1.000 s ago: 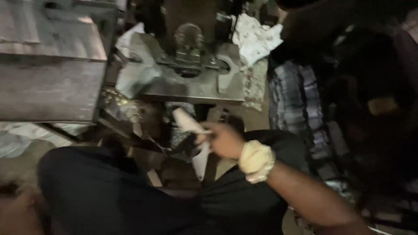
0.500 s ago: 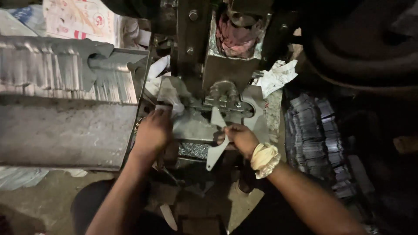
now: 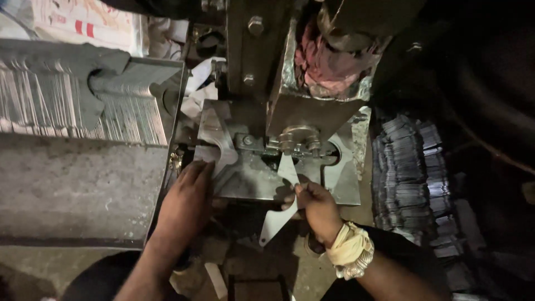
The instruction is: The person is manually feeding small metal sheet parts into a mechanical press or punching machine.
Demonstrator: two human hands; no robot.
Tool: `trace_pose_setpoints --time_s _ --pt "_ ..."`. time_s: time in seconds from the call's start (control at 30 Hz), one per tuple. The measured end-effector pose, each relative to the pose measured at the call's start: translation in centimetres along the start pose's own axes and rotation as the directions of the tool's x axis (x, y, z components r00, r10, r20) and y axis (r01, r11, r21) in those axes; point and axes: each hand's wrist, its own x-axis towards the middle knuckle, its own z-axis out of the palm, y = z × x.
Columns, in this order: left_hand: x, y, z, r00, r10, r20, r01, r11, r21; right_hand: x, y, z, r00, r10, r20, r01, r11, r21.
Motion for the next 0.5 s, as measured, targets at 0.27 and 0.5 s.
trace_pose_setpoints --time_s 0.27,0.5 --pt "-0.2 1.2 -0.2 0.996 0.050 -0.077 -0.052 0.998 -0.028 3.6 -1.8 -0.6 0.974 -0.209 0.088 0.217 0.972 -0.090" --pt "0.0 1.9 -0.8 0.995 0.088 -0.049 -0.087 0.996 0.032 4.2 -2.0 -0.3 0.989 -0.134 0.065 0.135 0.991 -0.004"
